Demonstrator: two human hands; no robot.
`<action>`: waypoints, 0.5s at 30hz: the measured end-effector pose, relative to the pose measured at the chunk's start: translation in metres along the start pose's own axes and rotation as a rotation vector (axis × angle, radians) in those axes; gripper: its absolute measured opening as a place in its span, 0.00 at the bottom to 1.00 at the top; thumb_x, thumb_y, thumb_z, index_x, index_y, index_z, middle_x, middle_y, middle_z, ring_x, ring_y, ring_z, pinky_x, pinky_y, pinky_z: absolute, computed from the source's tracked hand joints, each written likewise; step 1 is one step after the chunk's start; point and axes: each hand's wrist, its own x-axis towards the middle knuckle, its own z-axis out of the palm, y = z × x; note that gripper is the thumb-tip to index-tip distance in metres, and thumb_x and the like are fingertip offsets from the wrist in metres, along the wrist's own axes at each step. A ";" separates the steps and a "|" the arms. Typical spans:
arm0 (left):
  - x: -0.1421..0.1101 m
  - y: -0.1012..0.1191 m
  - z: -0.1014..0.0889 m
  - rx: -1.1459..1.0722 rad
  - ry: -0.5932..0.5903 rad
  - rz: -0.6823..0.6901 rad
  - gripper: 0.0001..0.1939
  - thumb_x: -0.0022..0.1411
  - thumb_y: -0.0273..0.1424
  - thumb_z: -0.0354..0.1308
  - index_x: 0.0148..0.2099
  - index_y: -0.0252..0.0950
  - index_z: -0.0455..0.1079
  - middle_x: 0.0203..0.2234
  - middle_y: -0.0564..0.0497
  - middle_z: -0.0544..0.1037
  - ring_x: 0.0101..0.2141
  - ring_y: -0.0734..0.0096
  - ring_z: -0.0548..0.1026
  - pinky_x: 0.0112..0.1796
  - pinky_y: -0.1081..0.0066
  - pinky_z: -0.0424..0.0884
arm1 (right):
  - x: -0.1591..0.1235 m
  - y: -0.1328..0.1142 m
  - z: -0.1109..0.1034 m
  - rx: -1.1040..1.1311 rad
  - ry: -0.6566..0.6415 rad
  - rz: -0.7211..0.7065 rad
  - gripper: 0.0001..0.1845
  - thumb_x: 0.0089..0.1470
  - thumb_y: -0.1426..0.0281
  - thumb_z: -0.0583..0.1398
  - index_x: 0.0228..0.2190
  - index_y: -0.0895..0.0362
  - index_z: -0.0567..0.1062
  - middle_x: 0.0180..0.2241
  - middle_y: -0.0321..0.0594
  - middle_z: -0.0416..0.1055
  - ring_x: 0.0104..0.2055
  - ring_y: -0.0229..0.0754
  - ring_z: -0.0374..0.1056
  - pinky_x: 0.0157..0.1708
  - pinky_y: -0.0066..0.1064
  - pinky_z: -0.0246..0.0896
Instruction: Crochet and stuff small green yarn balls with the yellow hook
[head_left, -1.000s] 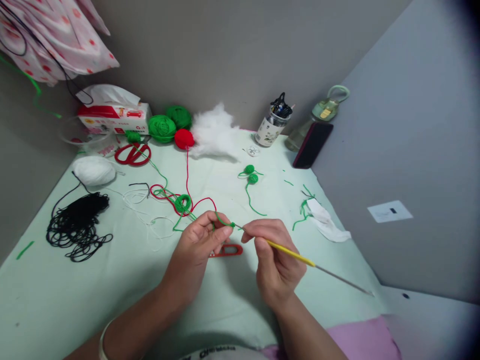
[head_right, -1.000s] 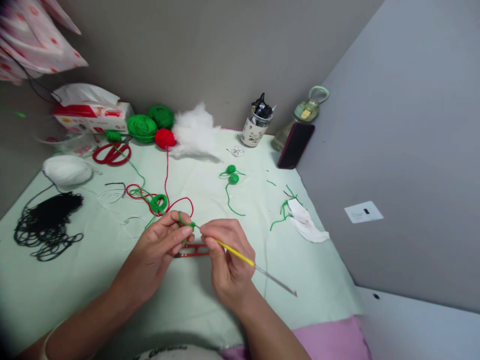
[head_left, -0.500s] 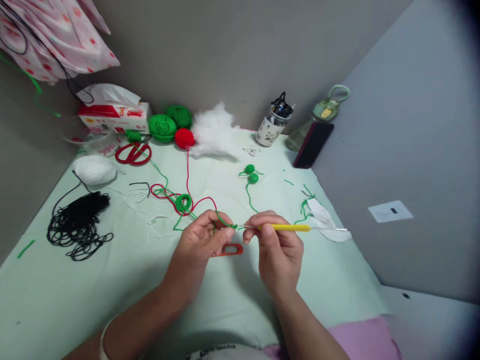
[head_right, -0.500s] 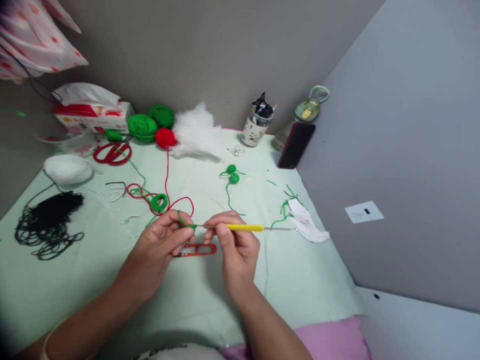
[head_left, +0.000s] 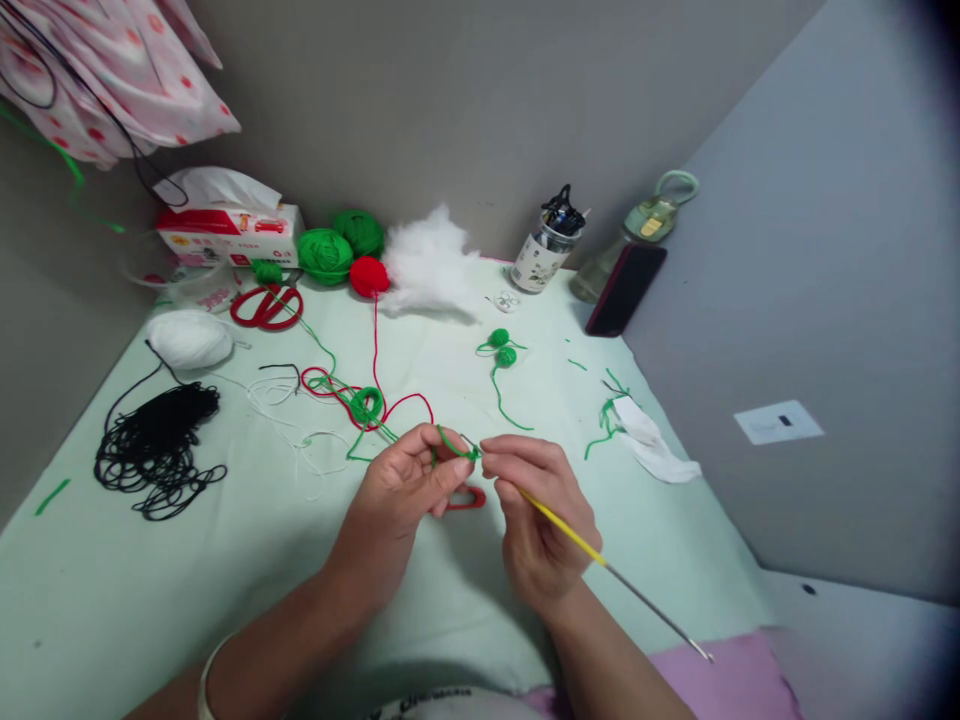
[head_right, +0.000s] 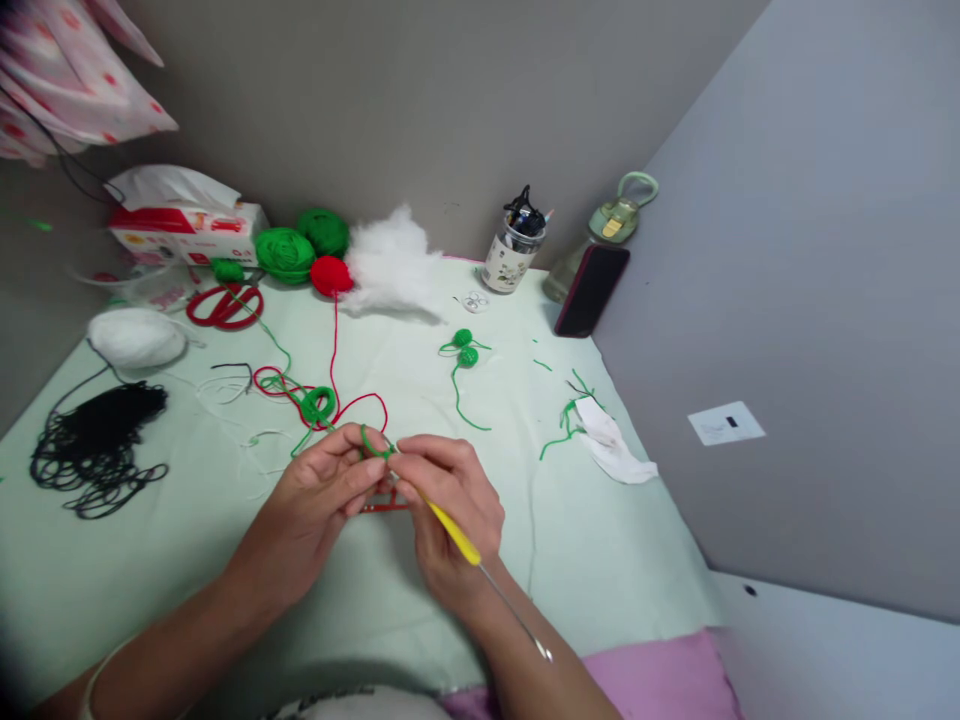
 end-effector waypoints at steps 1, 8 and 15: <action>0.000 0.001 0.000 -0.014 -0.004 -0.013 0.07 0.59 0.31 0.69 0.39 0.38 0.76 0.27 0.58 0.73 0.23 0.82 0.61 0.28 0.79 0.63 | 0.001 0.000 0.001 0.044 -0.002 0.034 0.15 0.64 0.76 0.60 0.47 0.48 0.81 0.43 0.45 0.80 0.45 0.47 0.77 0.36 0.39 0.75; 0.001 0.007 -0.001 -0.084 -0.038 -0.131 0.26 0.61 0.33 0.69 0.61 0.40 0.72 0.18 0.63 0.64 0.23 0.79 0.62 0.39 0.73 0.71 | 0.012 0.008 0.006 0.558 0.025 0.443 0.09 0.66 0.63 0.61 0.38 0.52 0.81 0.38 0.42 0.82 0.29 0.39 0.73 0.28 0.33 0.73; 0.002 0.009 -0.005 0.017 -0.024 -0.057 0.29 0.61 0.32 0.68 0.63 0.39 0.70 0.25 0.60 0.71 0.23 0.80 0.63 0.36 0.74 0.69 | 0.017 0.010 -0.001 0.590 -0.040 0.475 0.11 0.68 0.63 0.58 0.36 0.54 0.77 0.35 0.39 0.78 0.26 0.35 0.71 0.29 0.31 0.71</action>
